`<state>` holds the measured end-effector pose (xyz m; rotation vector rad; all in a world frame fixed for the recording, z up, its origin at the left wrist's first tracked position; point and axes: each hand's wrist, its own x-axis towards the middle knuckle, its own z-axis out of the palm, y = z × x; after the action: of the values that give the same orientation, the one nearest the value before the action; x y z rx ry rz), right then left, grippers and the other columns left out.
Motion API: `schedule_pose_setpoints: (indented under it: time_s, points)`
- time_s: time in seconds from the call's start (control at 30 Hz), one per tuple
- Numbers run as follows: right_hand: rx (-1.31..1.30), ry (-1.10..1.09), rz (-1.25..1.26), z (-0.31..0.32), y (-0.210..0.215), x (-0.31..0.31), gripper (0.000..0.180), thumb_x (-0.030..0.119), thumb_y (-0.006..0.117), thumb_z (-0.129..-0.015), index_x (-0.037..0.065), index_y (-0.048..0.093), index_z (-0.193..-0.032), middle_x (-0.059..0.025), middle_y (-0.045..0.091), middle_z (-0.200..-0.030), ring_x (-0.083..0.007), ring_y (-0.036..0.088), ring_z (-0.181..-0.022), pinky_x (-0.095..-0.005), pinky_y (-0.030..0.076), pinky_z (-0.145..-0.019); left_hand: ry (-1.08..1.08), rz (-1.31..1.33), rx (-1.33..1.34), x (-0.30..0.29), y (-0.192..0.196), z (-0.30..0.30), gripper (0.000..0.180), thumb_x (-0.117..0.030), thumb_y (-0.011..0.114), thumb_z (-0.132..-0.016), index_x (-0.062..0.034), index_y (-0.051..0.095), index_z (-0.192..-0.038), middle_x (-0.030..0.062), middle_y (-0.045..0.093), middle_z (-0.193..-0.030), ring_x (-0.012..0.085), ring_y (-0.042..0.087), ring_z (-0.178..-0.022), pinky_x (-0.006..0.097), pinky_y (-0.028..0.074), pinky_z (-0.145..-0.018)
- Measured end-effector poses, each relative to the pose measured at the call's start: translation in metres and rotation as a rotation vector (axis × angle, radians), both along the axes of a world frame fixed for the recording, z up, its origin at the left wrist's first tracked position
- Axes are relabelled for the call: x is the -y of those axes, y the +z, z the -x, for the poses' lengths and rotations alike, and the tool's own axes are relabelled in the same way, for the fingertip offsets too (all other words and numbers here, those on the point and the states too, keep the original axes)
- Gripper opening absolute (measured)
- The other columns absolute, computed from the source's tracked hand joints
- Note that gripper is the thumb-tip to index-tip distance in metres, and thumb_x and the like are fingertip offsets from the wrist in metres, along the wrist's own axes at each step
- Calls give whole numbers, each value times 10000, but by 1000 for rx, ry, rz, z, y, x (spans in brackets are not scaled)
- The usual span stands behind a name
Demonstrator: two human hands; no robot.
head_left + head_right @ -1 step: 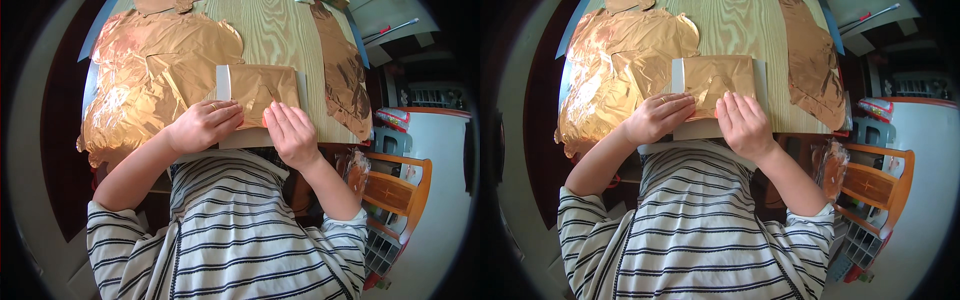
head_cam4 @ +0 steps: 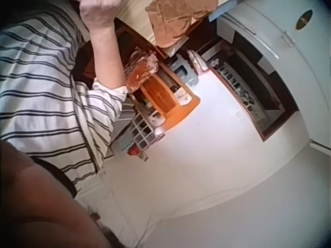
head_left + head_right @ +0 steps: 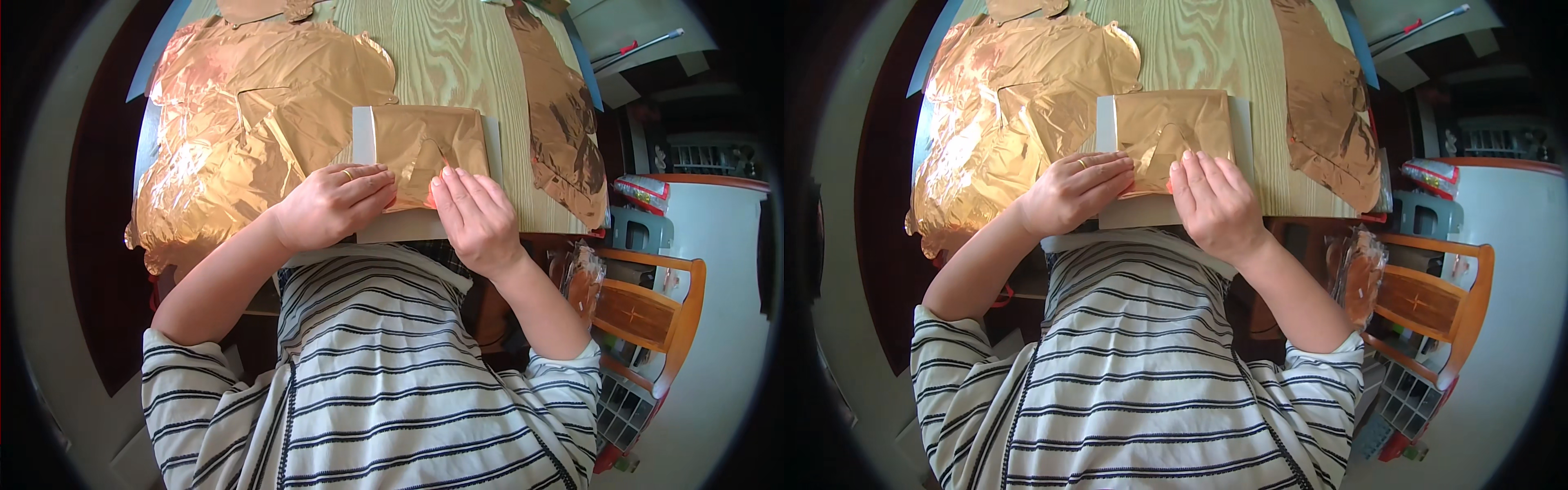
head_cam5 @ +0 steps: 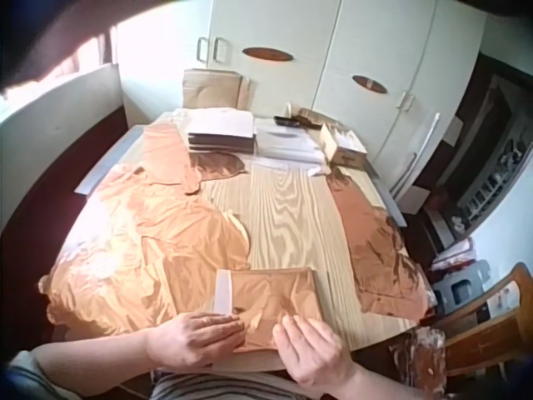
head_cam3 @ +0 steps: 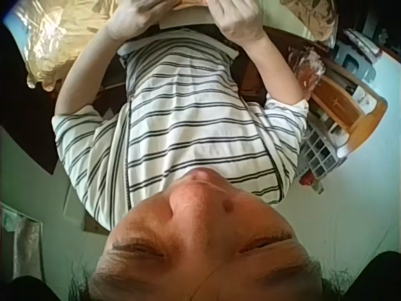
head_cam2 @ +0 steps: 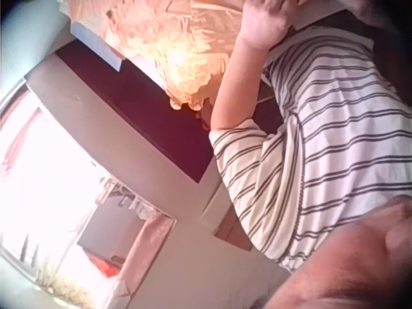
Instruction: Folding deflated foil balloons and attaching them to cardboard backing for retail packaging.
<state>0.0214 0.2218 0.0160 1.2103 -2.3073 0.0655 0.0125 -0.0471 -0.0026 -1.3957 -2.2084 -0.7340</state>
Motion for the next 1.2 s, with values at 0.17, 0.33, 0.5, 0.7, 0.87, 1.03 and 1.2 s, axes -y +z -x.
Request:
schedule_pose_setpoints:
  time_s: [0.17, 0.33, 0.5, 0.7, 0.87, 1.03, 1.2]
  points:
    - [-5, 36, -67, 0, 3, -6, 246, 132, 645, -926, -59, 698, -1072, -222, 729, -1067, -331, 715, -1001, -420, 562, -910, 5, 5, -53, -3, 0, 1, 225, -97, 696, -822, 46, 691, -997, 161, 705, -1081, 295, 722, -1002, 385, 602, -884]
    - [33, 52, -54, -1, 7, -3, 266, 136, 650, -920, -61, 696, -1091, -223, 726, -1069, -339, 711, -1005, -428, 560, -918, 10, 17, -49, -2, 1, 0, 208, -91, 699, -817, 49, 687, -971, 155, 704, -1066, 286, 724, -980, 381, 606, -872]
    - [-5, 82, 19, -3, 3, 13, 290, 133, 629, -902, -53, 698, -1112, -217, 726, -1068, -341, 705, -1000, -428, 556, -928, -10, 21, -23, -2, 1, 0, 262, -73, 697, -801, 79, 680, -1014, 194, 703, -1084, 340, 721, -1016, 426, 610, -894]
    - [-1, 79, -32, -2, -2, 19, 306, 109, 653, -881, -60, 712, -1129, -206, 732, -1092, -313, 719, -977, -404, 569, -890, 40, 35, -8, -1, 8, -2, 308, -92, 700, -780, 62, 687, -1047, 172, 696, -1082, 329, 711, -1004, 413, 605, -848]
    - [5, 79, -17, -2, -3, 23, 287, 99, 665, -888, -64, 711, -1119, -203, 732, -1076, -308, 721, -956, -399, 570, -871, 87, 51, 8, 3, 10, -8, 346, -117, 698, -752, 46, 694, -1057, 149, 686, -1048, 301, 701, -941, 392, 593, -786]
    - [27, 103, -1, -2, -5, 26, 288, 112, 636, -889, -68, 708, -1102, -227, 721, -1078, -332, 709, -963, -412, 559, -900, 112, 63, -29, 5, 5, -9, 292, -134, 665, -792, 18, 688, -1039, 102, 667, -1023, 246, 691, -936, 359, 571, -774]
    - [-33, 120, 38, 2, -4, 36, 289, 124, 628, -876, -70, 714, -1071, -246, 710, -1098, -343, 696, -979, -418, 546, -915, 97, 62, 29, 5, 9, -10, 339, -103, 693, -742, 52, 689, -1043, 152, 687, -1029, 288, 703, -885, 382, 590, -767]
